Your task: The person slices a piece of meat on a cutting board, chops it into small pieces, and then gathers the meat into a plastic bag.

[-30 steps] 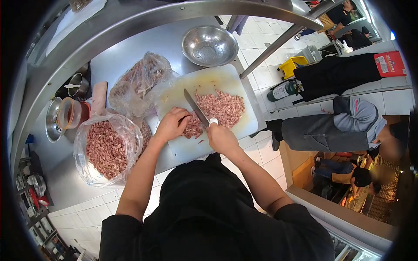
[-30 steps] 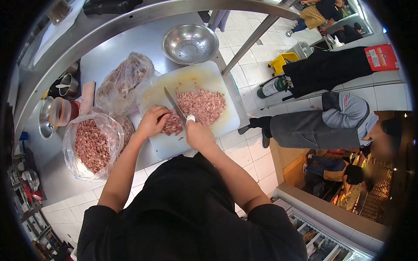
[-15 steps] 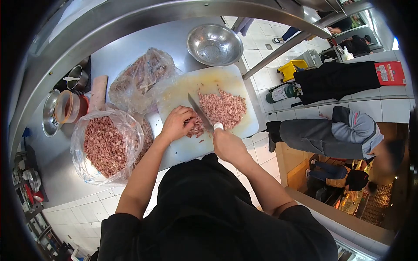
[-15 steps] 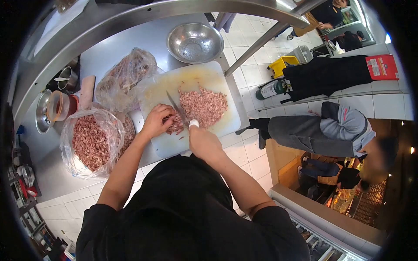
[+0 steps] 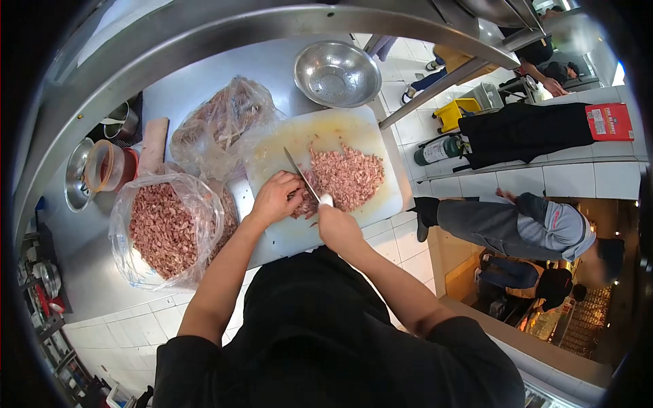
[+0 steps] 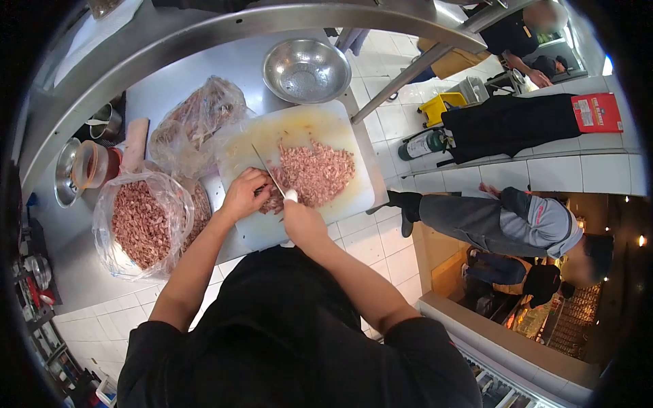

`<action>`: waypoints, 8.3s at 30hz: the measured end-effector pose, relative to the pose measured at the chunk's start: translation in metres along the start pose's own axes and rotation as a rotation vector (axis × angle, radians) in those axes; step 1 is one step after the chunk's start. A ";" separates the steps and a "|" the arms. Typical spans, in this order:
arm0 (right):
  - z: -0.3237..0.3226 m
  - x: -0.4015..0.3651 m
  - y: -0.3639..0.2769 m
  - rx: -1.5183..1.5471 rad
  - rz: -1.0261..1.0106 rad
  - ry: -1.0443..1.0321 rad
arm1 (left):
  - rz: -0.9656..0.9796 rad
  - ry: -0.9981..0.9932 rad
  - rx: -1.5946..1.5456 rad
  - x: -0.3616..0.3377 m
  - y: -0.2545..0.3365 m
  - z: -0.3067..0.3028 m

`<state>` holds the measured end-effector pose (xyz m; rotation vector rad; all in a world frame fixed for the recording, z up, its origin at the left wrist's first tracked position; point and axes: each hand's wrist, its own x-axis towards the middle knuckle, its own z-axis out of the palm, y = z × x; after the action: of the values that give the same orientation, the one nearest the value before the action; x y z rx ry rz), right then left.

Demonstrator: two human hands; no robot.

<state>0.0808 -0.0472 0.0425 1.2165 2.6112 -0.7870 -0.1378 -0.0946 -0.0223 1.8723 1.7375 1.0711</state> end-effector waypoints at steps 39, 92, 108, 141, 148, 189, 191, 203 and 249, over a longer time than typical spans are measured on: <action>0.020 0.019 0.002 0.100 -0.072 0.033 | 0.000 0.028 0.009 -0.014 0.012 -0.006; -0.043 -0.027 -0.039 0.031 0.015 -0.134 | -0.058 -0.056 0.048 -0.029 0.013 -0.031; 0.004 0.016 -0.046 0.065 0.000 -0.102 | -0.035 -0.107 0.059 -0.031 0.000 -0.037; -0.003 0.035 -0.054 0.127 -0.049 -0.071 | -0.089 -0.228 0.156 -0.036 -0.002 -0.054; 0.026 0.038 -0.052 0.178 -0.022 -0.021 | -0.040 -0.161 0.144 -0.035 -0.005 -0.056; -0.033 0.003 -0.010 0.022 -0.034 -0.017 | -0.178 -0.065 0.116 -0.023 0.046 -0.025; -0.041 -0.005 -0.019 -0.002 -0.065 -0.037 | -0.154 -0.097 0.073 -0.022 0.047 -0.025; -0.015 0.030 -0.025 0.035 -0.022 -0.037 | -0.039 -0.138 0.074 -0.027 0.015 -0.017; 0.021 0.048 -0.032 0.213 -0.003 0.021 | -0.069 -0.144 0.062 -0.036 0.007 -0.028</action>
<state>0.0237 -0.0430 0.0200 1.2787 2.5996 -1.0826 -0.1520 -0.1369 -0.0093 1.8624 1.7570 0.8435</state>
